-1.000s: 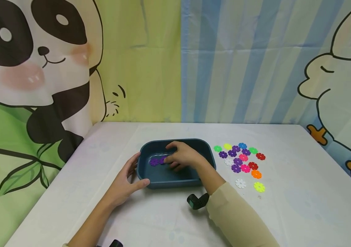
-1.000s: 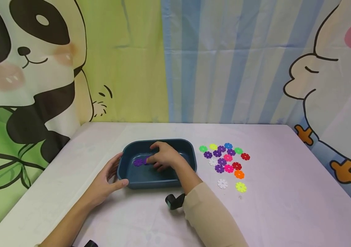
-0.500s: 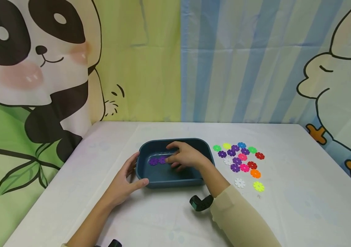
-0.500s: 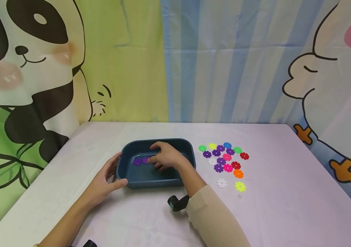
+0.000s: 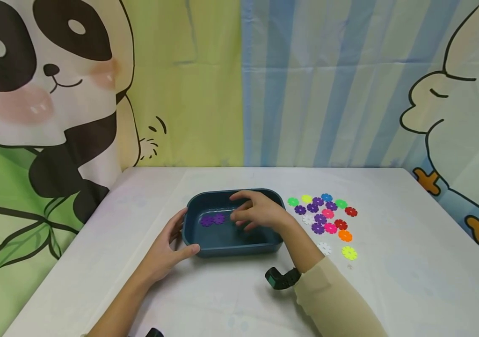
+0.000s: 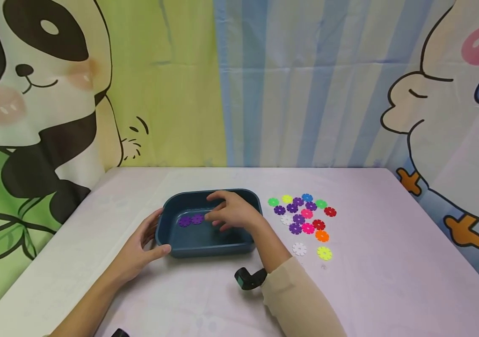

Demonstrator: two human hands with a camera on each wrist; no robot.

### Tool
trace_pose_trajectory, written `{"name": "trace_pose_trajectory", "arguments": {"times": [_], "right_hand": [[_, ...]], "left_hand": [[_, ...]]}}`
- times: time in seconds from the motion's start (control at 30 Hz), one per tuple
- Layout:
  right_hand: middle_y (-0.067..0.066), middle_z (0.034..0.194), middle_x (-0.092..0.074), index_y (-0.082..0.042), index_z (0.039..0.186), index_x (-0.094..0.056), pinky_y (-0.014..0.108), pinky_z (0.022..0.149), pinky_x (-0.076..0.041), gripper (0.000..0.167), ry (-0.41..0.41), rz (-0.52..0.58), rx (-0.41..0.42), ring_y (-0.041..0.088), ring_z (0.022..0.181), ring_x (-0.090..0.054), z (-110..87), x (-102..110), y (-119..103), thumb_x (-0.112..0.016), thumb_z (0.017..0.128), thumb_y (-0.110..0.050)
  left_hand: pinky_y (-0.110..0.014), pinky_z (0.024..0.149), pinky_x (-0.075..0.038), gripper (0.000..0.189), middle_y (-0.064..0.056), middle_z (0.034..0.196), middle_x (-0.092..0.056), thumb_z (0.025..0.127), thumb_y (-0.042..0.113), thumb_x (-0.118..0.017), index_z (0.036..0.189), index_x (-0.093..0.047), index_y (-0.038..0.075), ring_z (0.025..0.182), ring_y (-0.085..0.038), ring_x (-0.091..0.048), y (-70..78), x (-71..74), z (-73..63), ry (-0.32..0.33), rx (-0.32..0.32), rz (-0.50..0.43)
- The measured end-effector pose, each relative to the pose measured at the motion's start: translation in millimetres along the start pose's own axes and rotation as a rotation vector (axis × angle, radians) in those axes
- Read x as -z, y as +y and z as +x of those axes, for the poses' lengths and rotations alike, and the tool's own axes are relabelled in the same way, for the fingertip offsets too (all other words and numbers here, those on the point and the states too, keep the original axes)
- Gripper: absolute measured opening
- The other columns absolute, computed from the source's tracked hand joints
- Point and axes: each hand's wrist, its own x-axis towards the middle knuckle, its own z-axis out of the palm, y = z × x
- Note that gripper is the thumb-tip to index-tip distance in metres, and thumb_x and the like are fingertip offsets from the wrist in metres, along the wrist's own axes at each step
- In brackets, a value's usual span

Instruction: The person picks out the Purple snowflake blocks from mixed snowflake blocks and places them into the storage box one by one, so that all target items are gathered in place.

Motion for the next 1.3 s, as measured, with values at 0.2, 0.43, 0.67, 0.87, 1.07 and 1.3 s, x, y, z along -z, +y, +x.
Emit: {"name": "trace_pose_trajectory", "arguments": {"times": [0.2, 0.43, 0.67, 0.87, 1.07, 1.3], "right_hand": [[0.016, 0.123, -0.072, -0.015, 0.149, -0.052, 0.043, 0.084, -0.064, 0.056, 0.003, 0.028, 0.032, 0.036, 0.109, -0.072, -11.6, 9.0, -0.4, -0.073, 0.097, -0.020], [0.025, 0.133, -0.066, -0.015, 0.149, -0.050, 0.044, 0.087, -0.064, 0.055, 0.009, 0.050, 0.051, 0.041, 0.115, -0.069, -17.3, 18.0, 2.6, -0.071, 0.099, -0.021], [0.025, 0.134, -0.066, -0.015, 0.149, -0.050, 0.045, 0.089, -0.063, 0.054, 0.014, 0.063, 0.049, 0.042, 0.117, -0.068, -23.7, 23.0, 3.2, -0.070, 0.099, -0.020], [0.022, 0.131, -0.068, -0.015, 0.147, -0.052, 0.044, 0.088, -0.063, 0.053, 0.029, 0.032, 0.050, 0.041, 0.115, -0.069, -28.2, 27.4, 2.7, -0.072, 0.098, -0.021], [0.018, 0.126, -0.071, -0.015, 0.146, -0.053, 0.045, 0.088, -0.064, 0.052, 0.046, 0.019, 0.059, 0.042, 0.113, -0.069, -34.3, 32.6, 2.2, -0.072, 0.098, -0.021], [0.015, 0.125, -0.072, -0.013, 0.144, -0.054, 0.044, 0.089, -0.063, 0.051, 0.035, 0.019, 0.089, 0.039, 0.112, -0.071, -41.2, 40.8, 8.2, -0.072, 0.097, -0.020]], "left_hand": [[-0.063, 0.123, -0.030, 0.093, -0.012, 0.165, -0.039, 0.090, 0.028, -0.079, 0.165, -0.024, 0.027, 0.151, -0.036, -0.037, -0.4, 0.3, 0.2, 0.003, -0.013, -0.002], [-0.062, 0.122, -0.030, 0.093, -0.012, 0.164, -0.039, 0.090, 0.027, -0.079, 0.165, -0.023, 0.026, 0.150, -0.036, -0.037, -0.9, 0.5, 0.8, 0.002, -0.026, -0.004], [-0.062, 0.122, -0.031, 0.092, -0.013, 0.164, -0.040, 0.090, 0.026, -0.078, 0.165, -0.023, 0.025, 0.150, -0.037, -0.038, -1.0, 0.9, -0.9, 0.002, -0.023, -0.009], [-0.063, 0.122, -0.031, 0.092, -0.013, 0.164, -0.040, 0.091, 0.027, -0.078, 0.165, -0.023, 0.026, 0.150, -0.037, -0.038, -1.5, 0.3, -1.1, 0.002, -0.015, -0.008], [-0.063, 0.122, -0.030, 0.093, -0.012, 0.164, -0.039, 0.091, 0.028, -0.078, 0.165, -0.023, 0.027, 0.151, -0.036, -0.037, -2.0, 0.0, -0.4, 0.002, -0.022, -0.004], [-0.062, 0.122, -0.031, 0.092, -0.012, 0.164, -0.039, 0.091, 0.028, -0.078, 0.165, -0.023, 0.028, 0.150, -0.035, -0.037, -1.7, 0.3, 0.1, 0.000, -0.029, -0.007]]}}
